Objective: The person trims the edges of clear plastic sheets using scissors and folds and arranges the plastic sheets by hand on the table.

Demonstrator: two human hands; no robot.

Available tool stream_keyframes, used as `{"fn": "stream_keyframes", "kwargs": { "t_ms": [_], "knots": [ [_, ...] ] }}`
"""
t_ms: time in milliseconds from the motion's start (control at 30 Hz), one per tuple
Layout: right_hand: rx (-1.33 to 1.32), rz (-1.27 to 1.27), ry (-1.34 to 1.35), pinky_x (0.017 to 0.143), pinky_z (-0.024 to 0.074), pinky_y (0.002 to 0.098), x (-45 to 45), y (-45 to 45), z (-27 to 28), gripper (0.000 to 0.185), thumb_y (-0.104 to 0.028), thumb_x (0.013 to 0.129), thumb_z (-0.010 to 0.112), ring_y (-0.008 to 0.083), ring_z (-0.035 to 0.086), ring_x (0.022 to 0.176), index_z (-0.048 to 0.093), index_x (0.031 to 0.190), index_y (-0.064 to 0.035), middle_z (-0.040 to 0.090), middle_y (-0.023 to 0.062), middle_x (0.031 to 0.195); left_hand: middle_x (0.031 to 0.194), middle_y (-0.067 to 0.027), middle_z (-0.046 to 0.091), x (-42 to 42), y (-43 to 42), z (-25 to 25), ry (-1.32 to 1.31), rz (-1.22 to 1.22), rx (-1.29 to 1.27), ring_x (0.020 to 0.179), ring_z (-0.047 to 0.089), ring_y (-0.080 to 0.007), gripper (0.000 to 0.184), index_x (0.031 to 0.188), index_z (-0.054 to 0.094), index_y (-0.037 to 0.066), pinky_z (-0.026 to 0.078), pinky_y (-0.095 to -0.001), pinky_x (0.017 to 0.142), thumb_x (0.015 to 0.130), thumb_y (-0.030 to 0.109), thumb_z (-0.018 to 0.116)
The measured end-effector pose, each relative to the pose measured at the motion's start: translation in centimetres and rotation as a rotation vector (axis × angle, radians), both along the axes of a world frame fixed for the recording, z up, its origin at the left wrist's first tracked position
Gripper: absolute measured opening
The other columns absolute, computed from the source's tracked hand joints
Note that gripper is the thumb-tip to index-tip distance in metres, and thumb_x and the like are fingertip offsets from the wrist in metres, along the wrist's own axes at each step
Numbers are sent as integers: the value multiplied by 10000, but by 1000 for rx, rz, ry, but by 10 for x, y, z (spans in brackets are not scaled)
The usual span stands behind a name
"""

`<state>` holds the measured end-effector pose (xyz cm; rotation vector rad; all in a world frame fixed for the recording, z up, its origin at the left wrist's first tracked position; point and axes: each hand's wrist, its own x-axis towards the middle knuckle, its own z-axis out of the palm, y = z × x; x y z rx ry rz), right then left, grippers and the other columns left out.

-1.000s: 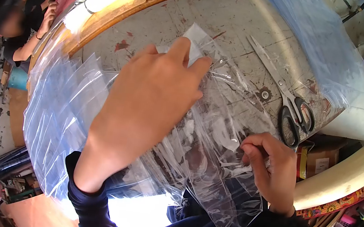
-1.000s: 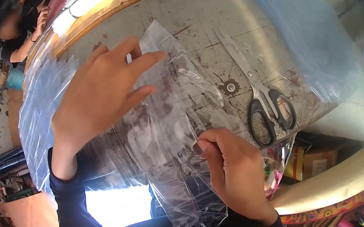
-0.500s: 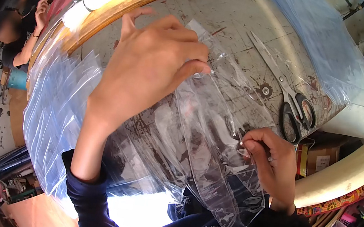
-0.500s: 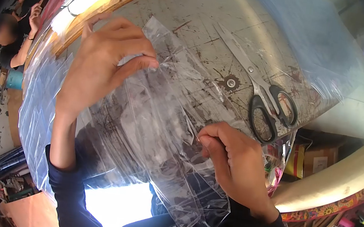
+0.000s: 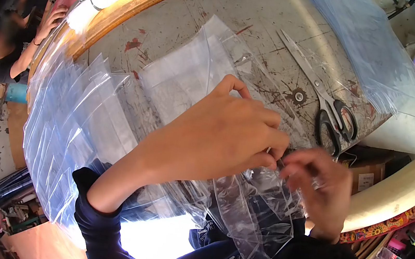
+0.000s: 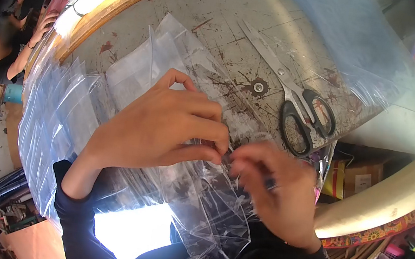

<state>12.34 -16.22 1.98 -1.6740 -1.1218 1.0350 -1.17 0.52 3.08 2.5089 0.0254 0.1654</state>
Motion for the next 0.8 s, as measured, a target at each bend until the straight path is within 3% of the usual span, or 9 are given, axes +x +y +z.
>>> {"fn": "stream_keyframes", "kwargs": {
  "t_ms": [67,100,167,300,367,533,633,700,800],
  "knots": [
    [241,-347,-343,656,490,297,10,7,-4,211,7,821,618,179,613,740,602,1030,-18,618,102,877,729,44,537,-1,3,-4,12,-9,-16,734,544,-136,126,828,636,176,298,-363,846,811,299,657],
    [242,-346,-346,656,490,297,20,15,-4,211,7,821,618,179,613,740,602,1030,-18,618,102,877,729,46,537,-1,4,-4,24,-19,-32,730,542,-135,117,816,641,179,297,-364,845,822,295,651],
    [298,-360,-1209,785,467,352,43,29,-5,285,-4,808,626,275,563,919,574,1088,-28,552,137,1029,742,44,547,-1,4,-3,38,-21,-29,734,544,-134,105,824,644,176,294,-362,856,830,281,647],
    [25,-160,-1122,867,403,397,59,23,-11,291,-35,820,602,342,498,996,568,1109,-29,493,151,1095,782,35,581,0,7,-7,45,-27,-78,759,556,-132,77,834,644,156,300,-382,894,840,233,645],
    [154,-155,-1160,843,413,407,61,18,-13,345,-39,814,614,331,505,961,567,1156,-56,499,156,1070,794,29,588,0,9,-13,21,-5,-95,774,565,-138,73,836,642,145,306,-386,908,838,218,644],
    [44,-158,-1069,739,451,418,53,6,-8,420,-83,791,658,356,543,869,542,1192,-41,521,160,996,803,16,612,4,19,-15,-32,-19,-106,789,591,-168,80,843,638,115,354,-392,900,828,192,647],
    [0,-88,-1039,698,458,427,56,2,-1,466,-70,769,673,378,549,797,533,1213,-47,533,167,930,777,8,633,5,22,-15,36,-31,-229,761,601,-185,80,849,642,104,420,-356,810,818,176,653],
    [-28,-23,-1040,686,459,431,58,-5,11,486,-60,758,679,392,544,770,528,1220,-49,538,170,908,754,-6,647,6,21,-18,38,-69,-337,733,601,-174,86,848,646,95,456,-321,688,812,171,664],
    [-183,76,-947,691,464,418,74,-23,19,563,-18,731,682,324,580,778,492,1260,-24,560,160,907,742,-15,657,5,8,-18,5,-101,-369,685,613,-150,96,845,649,90,454,-291,595,805,174,675]
  ]
}}
